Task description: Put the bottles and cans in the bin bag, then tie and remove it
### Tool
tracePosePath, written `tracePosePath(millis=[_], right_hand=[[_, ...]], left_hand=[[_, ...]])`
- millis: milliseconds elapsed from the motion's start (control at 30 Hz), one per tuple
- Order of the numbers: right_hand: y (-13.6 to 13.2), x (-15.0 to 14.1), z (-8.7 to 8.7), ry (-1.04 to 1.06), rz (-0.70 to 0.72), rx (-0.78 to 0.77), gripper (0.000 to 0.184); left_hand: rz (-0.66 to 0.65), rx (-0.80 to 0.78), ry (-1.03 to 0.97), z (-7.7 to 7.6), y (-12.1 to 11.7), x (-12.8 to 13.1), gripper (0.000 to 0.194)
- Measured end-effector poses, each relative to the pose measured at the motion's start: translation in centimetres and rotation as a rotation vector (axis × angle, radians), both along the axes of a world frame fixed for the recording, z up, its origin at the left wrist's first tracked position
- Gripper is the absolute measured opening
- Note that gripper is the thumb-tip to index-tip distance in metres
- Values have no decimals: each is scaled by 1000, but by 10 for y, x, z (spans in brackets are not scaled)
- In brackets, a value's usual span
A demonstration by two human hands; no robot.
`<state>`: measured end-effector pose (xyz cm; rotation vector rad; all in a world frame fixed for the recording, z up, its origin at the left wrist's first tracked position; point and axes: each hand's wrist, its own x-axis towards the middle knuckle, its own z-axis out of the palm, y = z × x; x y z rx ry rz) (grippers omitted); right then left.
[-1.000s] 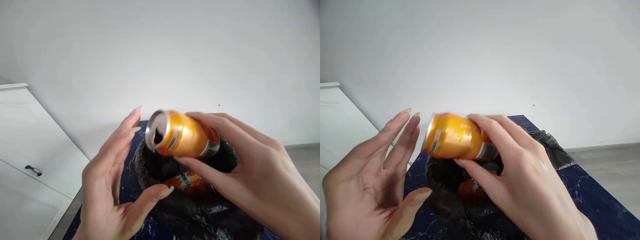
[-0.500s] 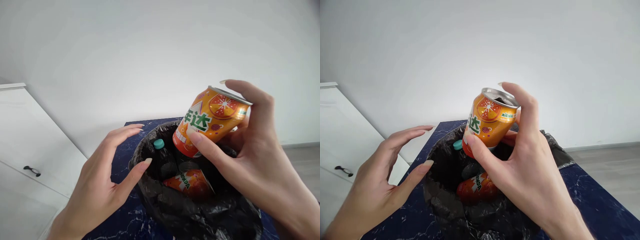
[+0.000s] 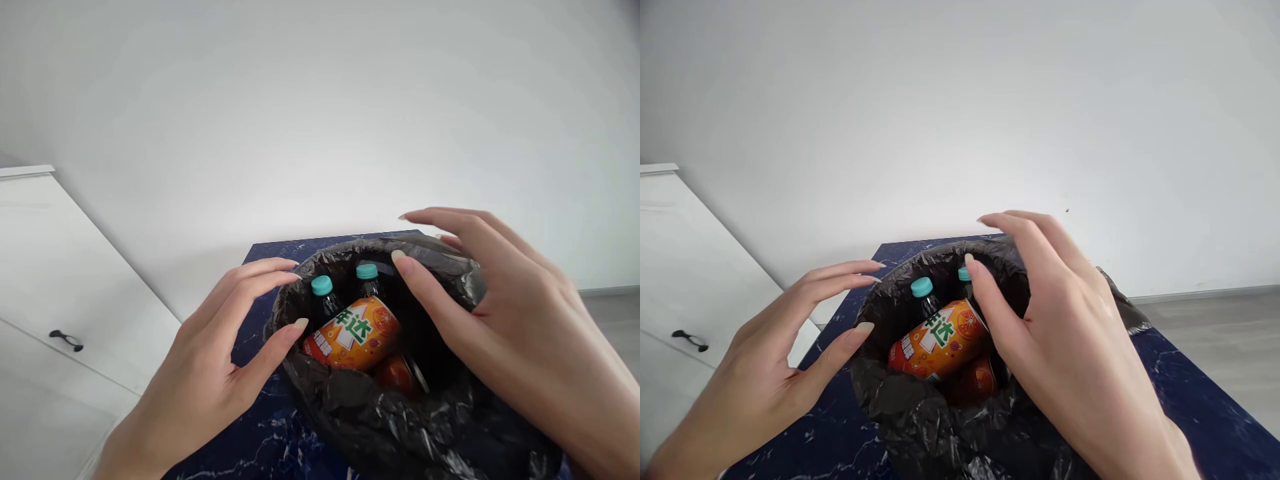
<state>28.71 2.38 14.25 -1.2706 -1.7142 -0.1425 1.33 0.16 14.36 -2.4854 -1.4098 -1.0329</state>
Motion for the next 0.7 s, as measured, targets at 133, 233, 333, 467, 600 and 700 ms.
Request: tracePosePath(millis=[133, 233, 333, 467, 600, 700], right_hand=[[-4, 3, 3, 30, 86, -31, 24], [4, 13, 2, 107, 72, -100, 28], [26, 27, -3, 280, 103, -211, 40], [64, 49, -18, 395, 81, -343, 55], [83, 64, -31, 317, 59, -459, 61], [81, 67, -31, 398, 147, -532, 56]], left_hand=[[72, -29, -57, 0, 1, -2, 40], [180, -194, -171, -5, 8, -10, 47], [227, -497, -325, -18, 24, -21, 57], [27, -966, -589, -34, 47, -31, 60], [-93, -1138, -778, -35, 58, -31, 52], [-133, -1052, -892, -27, 57, -27, 43]])
